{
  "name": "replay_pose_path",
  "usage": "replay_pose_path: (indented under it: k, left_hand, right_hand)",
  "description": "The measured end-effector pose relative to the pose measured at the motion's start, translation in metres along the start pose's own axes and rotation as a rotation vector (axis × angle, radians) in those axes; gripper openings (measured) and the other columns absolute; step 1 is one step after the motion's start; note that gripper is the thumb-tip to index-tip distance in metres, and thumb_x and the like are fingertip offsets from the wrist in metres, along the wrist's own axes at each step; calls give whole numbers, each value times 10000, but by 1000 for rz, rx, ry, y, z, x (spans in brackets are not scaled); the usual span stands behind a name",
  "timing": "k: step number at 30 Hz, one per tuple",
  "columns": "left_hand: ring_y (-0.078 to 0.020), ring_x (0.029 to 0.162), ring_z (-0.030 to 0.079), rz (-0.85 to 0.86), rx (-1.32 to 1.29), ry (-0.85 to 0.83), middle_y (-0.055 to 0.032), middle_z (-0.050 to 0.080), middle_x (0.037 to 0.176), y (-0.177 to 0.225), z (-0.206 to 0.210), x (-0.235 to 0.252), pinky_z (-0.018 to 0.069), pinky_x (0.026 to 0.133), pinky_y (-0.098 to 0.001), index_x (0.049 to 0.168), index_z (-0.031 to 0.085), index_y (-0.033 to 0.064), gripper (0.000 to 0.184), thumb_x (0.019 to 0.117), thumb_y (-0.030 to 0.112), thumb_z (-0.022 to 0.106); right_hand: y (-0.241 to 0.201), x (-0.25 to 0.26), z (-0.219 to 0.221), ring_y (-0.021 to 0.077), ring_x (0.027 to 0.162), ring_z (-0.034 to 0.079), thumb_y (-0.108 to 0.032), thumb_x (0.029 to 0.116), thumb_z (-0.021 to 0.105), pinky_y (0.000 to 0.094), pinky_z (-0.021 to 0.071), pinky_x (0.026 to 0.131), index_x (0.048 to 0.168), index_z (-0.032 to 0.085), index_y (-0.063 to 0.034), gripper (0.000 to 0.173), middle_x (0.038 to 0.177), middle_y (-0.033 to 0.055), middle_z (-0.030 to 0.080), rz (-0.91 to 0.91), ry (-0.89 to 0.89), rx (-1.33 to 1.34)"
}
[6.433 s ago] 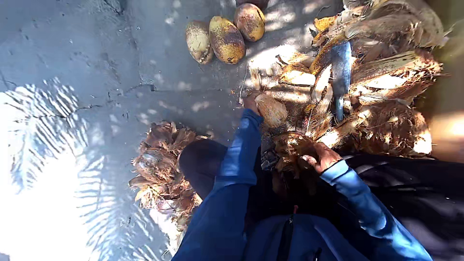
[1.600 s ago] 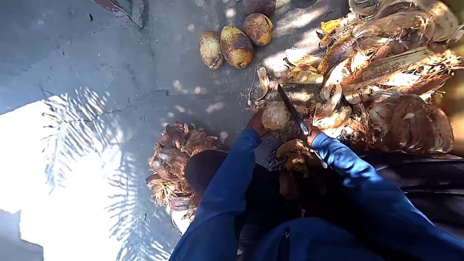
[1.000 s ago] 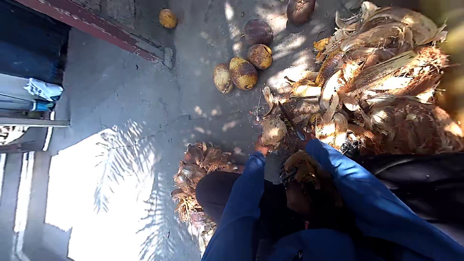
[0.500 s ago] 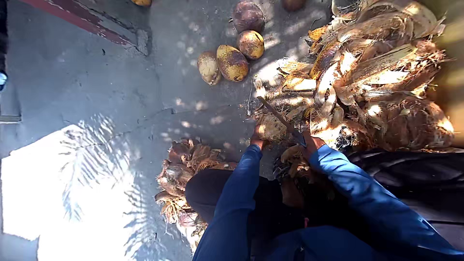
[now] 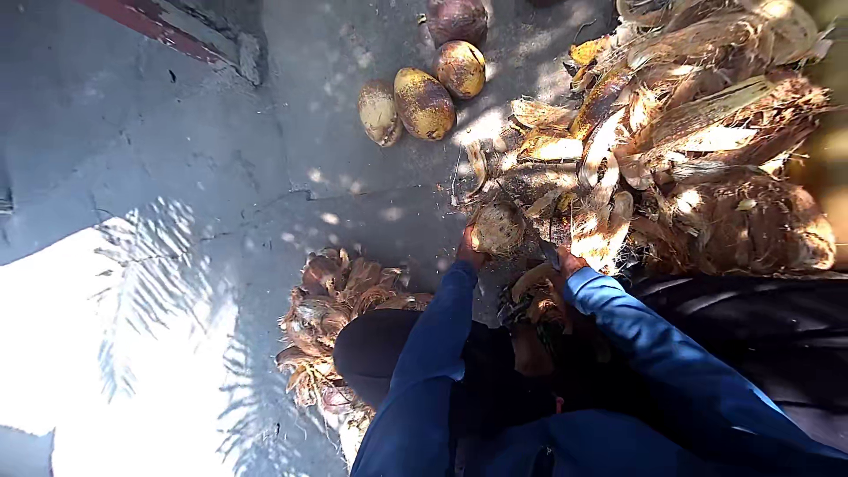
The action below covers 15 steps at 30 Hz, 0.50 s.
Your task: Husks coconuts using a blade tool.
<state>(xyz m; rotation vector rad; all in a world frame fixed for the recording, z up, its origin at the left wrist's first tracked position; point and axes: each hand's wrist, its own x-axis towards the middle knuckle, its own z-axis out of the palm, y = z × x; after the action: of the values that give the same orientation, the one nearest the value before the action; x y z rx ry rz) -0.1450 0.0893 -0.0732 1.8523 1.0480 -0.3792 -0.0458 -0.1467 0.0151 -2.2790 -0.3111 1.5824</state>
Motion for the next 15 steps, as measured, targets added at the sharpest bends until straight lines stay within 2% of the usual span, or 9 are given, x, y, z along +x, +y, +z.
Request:
replay_pose_path:
  k: [5, 6, 8, 10, 13, 15]
  left_hand:
    - [-330, 1288, 599, 2, 77, -14, -215, 598, 1400, 2, 1, 0, 487, 1090, -516, 1580, 310, 108, 1087, 659, -70, 860]
    - [-325, 1274, 608, 9, 70, -11, -209, 605, 1391, 2, 1, -1, 500, 1071, -516, 1576, 316, 107, 1077, 661, -69, 856]
    - [-315, 1257, 616, -2, 25, -2, -200, 603, 1391, -3, 3, -5, 522, 1042, -516, 1572, 333, 122, 1051, 675, -80, 842]
    - [-293, 1264, 616, 6, 2, 11, -195, 599, 1401, 1, 3, -3, 525, 1051, -490, 1564, 352, 102, 1011, 694, -69, 839]
    - [-320, 1278, 601, 4, 76, -6, -214, 588, 1406, 2, 0, -2, 507, 1066, -505, 1579, 312, 99, 1065, 682, -47, 867]
    - [-345, 1276, 603, 4, 149, -17, -224, 602, 1387, -3, 0, 4, 495, 1073, -528, 1588, 288, 109, 1100, 674, -15, 886]
  right_hand:
    - [-8, -29, -2, 436, 1205, 643, -247, 1016, 564, 605, 480, 1036, 1558, 358, -58, 610, 1290, 276, 650, -57, 63, -7]
    - [-6, -23, 0, 431, 1220, 637, -248, 1015, 569, 602, 476, 1044, 1557, 356, -61, 612, 1305, 275, 643, -46, 46, -24]
    - [2, 3, 6, 414, 1328, 565, -244, 1002, 615, 585, 429, 1115, 1580, 317, -41, 682, 1430, 275, 563, 33, -41, -43]
    - [5, 12, 1, 405, 1377, 521, -230, 989, 645, 574, 396, 1152, 1571, 336, -15, 693, 1484, 263, 522, 39, -36, 1]
    - [0, -18, 1, 417, 1282, 604, -298, 1037, 561, 589, 455, 1087, 1577, 316, -52, 642, 1394, 263, 597, 9, 7, -40]
    - [-5, -29, 3, 425, 1227, 635, -270, 1034, 558, 594, 476, 1053, 1565, 337, -53, 614, 1333, 269, 631, -23, 30, -20]
